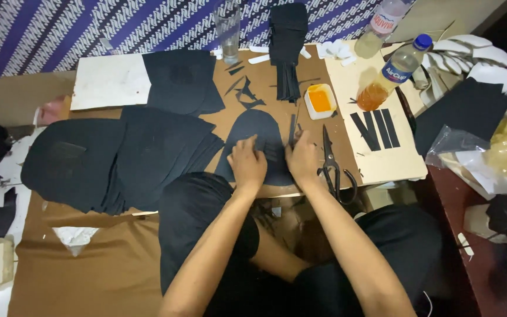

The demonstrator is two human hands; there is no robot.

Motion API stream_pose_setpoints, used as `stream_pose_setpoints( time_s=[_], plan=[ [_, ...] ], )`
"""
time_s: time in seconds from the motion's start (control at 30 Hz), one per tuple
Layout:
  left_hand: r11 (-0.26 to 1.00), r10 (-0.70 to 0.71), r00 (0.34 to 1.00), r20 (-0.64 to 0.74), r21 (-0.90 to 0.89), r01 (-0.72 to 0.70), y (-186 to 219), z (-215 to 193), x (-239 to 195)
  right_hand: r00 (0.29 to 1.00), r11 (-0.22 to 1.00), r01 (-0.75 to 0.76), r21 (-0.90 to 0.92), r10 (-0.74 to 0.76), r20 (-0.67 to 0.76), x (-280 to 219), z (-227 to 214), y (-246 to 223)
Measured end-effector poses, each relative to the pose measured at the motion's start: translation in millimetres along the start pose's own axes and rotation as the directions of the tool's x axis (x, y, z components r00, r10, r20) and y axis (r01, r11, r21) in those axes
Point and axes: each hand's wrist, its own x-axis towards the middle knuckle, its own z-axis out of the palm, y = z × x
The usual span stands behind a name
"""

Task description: The person uses scissors to cut a small strip from a black sheet of material. They then trim the strip into smaller pieces and place them on the table. Finally, they pick up a larger black sheet with a pre-cut design and inspect it by turning it over.

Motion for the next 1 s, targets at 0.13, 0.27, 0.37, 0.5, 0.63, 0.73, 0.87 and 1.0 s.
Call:
stream_pose_setpoints(
  time_s=[0.13,0.27,0.37,0.5,0.63,0.73,0.87,1.0],
  plan=[
    [0.983,0.008,0.993,-0.120,-0.182,-0.030,1.7,8.0,4.2,0.999,0.993,-0.004,-0.120,0.008,0.035,21.4,0.2,18.3],
    [0.771,-0.030,0.965,0.259,-0.608,0.187,-1.7,31.3,4.7,0.989,0.986,-0.129,0.107,0.120,0.084,-13.8,-79.9,-32.5],
    [0.392,-0.035,0.749,0.662,-0.680,0.620,43.5,8.7,-3.6,0.975,0.891,-0.213,0.401,0.169,0.143,-54.6,-110.2,-28.9],
    [0.309,0.022,0.793,0.608,-0.759,0.573,78.6,-31.1,3.7,0.932,0.621,-0.361,0.696,0.220,0.287,-89.4,-111.5,-11.3],
    [0.323,0.050,0.804,0.592,-0.772,0.548,95.8,-59.9,11.0,0.936,0.516,-0.352,0.781,0.183,0.301,-102.5,-124.4,-12.0],
    [0.350,0.064,0.798,0.599,-0.763,0.544,103.7,-71.7,16.0,0.959,0.549,-0.284,0.786,0.149,0.242,-104.0,-130.2,-11.4],
    [0.295,0.097,0.776,0.624,-0.762,0.576,100.3,-73.0,20.6,0.984,0.647,-0.178,0.741,0.110,0.139,-108.5,-128.9,-2.3],
    [0.313,0.109,0.712,0.694,-0.703,0.638,95.5,-68.0,6.1,0.980,0.586,-0.200,0.785,0.130,0.153,-110.2,-128.8,-11.2]
  ],
)
